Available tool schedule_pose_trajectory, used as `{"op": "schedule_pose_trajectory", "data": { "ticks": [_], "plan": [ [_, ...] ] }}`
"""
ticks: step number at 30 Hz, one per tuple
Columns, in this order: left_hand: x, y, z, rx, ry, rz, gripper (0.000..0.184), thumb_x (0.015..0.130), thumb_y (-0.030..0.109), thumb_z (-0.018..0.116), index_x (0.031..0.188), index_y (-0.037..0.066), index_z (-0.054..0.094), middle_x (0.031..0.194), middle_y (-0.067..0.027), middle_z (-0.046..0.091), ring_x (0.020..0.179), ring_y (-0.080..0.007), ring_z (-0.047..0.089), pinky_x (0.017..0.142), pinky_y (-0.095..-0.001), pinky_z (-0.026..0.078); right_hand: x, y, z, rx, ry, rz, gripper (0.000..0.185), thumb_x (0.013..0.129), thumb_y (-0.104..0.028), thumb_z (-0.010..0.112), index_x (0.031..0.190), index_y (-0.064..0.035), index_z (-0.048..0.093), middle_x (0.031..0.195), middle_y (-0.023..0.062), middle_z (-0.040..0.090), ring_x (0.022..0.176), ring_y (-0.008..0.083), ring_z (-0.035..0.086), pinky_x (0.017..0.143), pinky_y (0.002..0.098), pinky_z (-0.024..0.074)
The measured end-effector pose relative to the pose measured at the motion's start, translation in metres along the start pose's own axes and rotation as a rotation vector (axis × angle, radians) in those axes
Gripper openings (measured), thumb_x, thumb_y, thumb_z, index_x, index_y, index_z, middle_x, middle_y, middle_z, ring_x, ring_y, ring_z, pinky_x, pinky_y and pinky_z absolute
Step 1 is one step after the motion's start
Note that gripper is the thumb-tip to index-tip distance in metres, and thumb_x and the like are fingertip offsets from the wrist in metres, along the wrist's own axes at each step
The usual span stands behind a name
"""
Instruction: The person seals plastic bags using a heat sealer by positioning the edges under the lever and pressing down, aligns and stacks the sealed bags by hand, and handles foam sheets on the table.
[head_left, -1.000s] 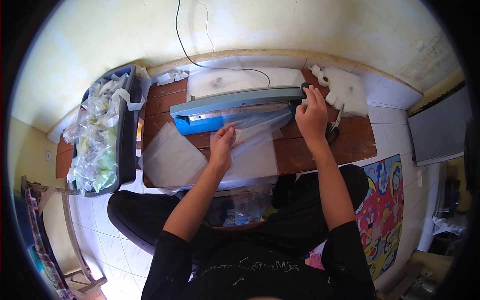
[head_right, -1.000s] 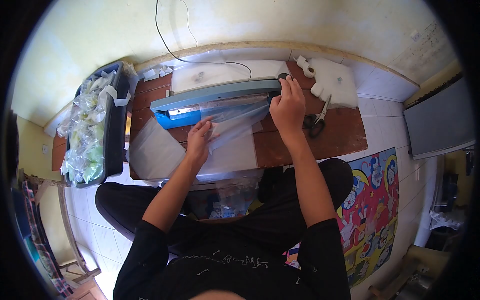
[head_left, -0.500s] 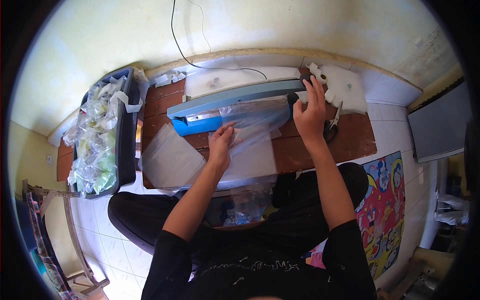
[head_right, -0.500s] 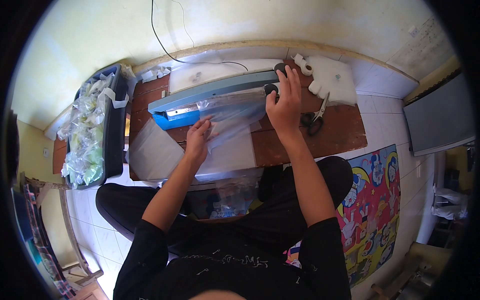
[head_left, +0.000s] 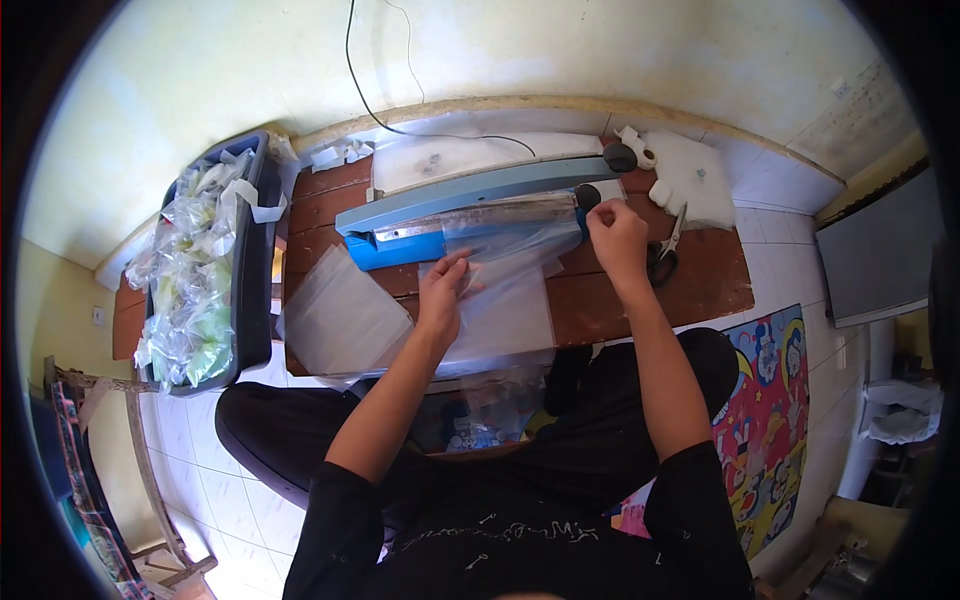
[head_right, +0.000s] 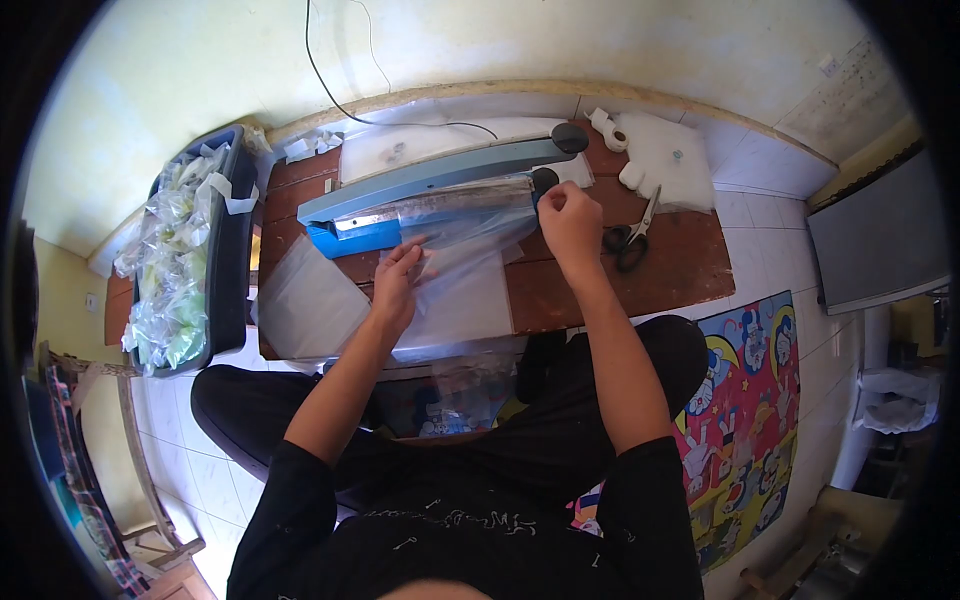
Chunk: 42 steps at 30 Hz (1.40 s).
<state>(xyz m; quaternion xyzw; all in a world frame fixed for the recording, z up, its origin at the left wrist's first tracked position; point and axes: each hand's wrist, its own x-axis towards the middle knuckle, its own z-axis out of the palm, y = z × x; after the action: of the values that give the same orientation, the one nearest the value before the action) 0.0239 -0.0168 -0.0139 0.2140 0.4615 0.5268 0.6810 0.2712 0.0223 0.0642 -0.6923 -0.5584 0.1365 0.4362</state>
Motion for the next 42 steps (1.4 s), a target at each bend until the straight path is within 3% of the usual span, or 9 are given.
{"op": "schedule_pose_trajectory", "data": {
  "ticks": [4, 8, 11, 13, 16, 21, 23, 29, 42],
  "plan": [
    [-0.001, 0.002, 0.001, 0.01, 0.001, 0.005, 0.022, 0.094, 0.014, 0.054, 0.113, 0.006, 0.061, 0.094, -0.0032, 0.06, 0.088, -0.0141, 0.059, 0.075, -0.0322, 0.054, -0.004, 0.01, 0.003, -0.217, -0.197, 0.03, 0.025, 0.078, -0.025, 0.065, 0.082, -0.0002, 0.067, 0.08, 0.0187, 0.068, 0.08, 0.0345, 0.066, 0.074, 0.0403, 0.0512],
    [-0.001, 0.003, 0.0, 0.017, -0.009, 0.008, 0.022, 0.093, 0.014, 0.054, 0.112, 0.006, 0.061, 0.091, -0.0026, 0.059, 0.088, -0.014, 0.059, 0.075, -0.032, 0.054, 0.0, 0.027, 0.013, -0.175, -0.248, 0.047, 0.032, 0.077, -0.029, 0.067, 0.087, 0.0016, 0.067, 0.079, 0.019, 0.067, 0.081, 0.0351, 0.066, 0.075, 0.0403, 0.0512],
    [-0.004, 0.005, 0.001, 0.017, -0.001, -0.001, 0.022, 0.092, 0.011, 0.054, 0.112, 0.006, 0.061, 0.09, -0.0028, 0.06, 0.086, -0.0137, 0.059, 0.074, -0.0308, 0.054, 0.002, 0.035, 0.02, -0.016, -0.318, 0.128, 0.032, 0.078, -0.028, 0.068, 0.088, 0.003, 0.067, 0.078, 0.016, 0.068, 0.077, 0.0279, 0.068, 0.074, 0.0373, 0.0518],
    [-0.004, 0.005, -0.005, 0.018, -0.044, -0.005, 0.023, 0.09, 0.009, 0.055, 0.112, 0.006, 0.061, 0.091, -0.0034, 0.06, 0.086, -0.0146, 0.06, 0.075, -0.0311, 0.053, 0.0, 0.029, 0.02, 0.283, -0.397, 0.249, 0.025, 0.081, -0.018, 0.067, 0.09, 0.0051, 0.065, 0.079, 0.0125, 0.069, 0.075, 0.0195, 0.068, 0.07, 0.0314, 0.0526],
    [-0.007, 0.01, -0.012, 0.028, -0.114, -0.002, 0.023, 0.088, 0.006, 0.056, 0.11, 0.004, 0.062, 0.092, -0.0047, 0.061, 0.084, -0.0154, 0.06, 0.076, -0.0307, 0.053, 0.0, 0.027, 0.016, 0.593, -0.539, 0.357, 0.02, 0.087, -0.01, 0.063, 0.1, 0.0042, 0.062, 0.085, 0.0092, 0.067, 0.077, 0.0158, 0.066, 0.07, 0.0252, 0.0521],
    [-0.008, 0.019, -0.022, 0.13, -0.221, 0.093, 0.021, 0.086, 0.004, 0.057, 0.106, 0.002, 0.062, 0.093, -0.0066, 0.064, 0.083, -0.015, 0.061, 0.076, -0.0303, 0.053, -0.003, -0.003, 0.003, 0.72, -0.585, 0.343, 0.017, 0.087, -0.007, 0.062, 0.1, 0.0048, 0.061, 0.085, 0.0109, 0.067, 0.076, 0.0162, 0.066, 0.072, 0.0252, 0.0532],
    [-0.014, 0.025, -0.019, 0.158, -0.166, 0.206, 0.02, 0.089, 0.012, 0.059, 0.105, 0.001, 0.064, 0.091, -0.0073, 0.066, 0.077, -0.0155, 0.062, 0.072, -0.0266, 0.049, -0.004, -0.011, -0.002, 0.749, -0.607, 0.316, 0.017, 0.087, -0.006, 0.062, 0.099, 0.0058, 0.061, 0.084, 0.0114, 0.067, 0.076, 0.0163, 0.066, 0.072, 0.0249, 0.0537],
    [-0.028, 0.056, -0.01, 0.119, -0.156, 0.243, 0.024, 0.091, 0.022, 0.061, 0.105, 0.002, 0.065, 0.089, -0.0067, 0.067, 0.076, -0.0146, 0.062, 0.071, -0.0259, 0.048, -0.007, -0.032, -0.005, 0.822, -0.689, 0.254, 0.017, 0.086, -0.005, 0.061, 0.1, 0.0039, 0.062, 0.082, 0.0095, 0.067, 0.076, 0.0169, 0.066, 0.074, 0.0274, 0.0537],
    [-0.031, 0.077, -0.014, 0.219, -0.148, 0.409, 0.018, 0.089, 0.015, 0.064, 0.101, 0.002, 0.067, 0.089, -0.006, 0.068, 0.075, -0.0102, 0.06, 0.064, -0.0229, 0.044, -0.011, -0.042, 0.002, 0.88, -0.716, 0.185, 0.016, 0.09, -0.014, 0.062, 0.098, 0.0005, 0.063, 0.08, 0.0063, 0.066, 0.073, 0.0146, 0.064, 0.072, 0.025, 0.0508]
  ]
}}
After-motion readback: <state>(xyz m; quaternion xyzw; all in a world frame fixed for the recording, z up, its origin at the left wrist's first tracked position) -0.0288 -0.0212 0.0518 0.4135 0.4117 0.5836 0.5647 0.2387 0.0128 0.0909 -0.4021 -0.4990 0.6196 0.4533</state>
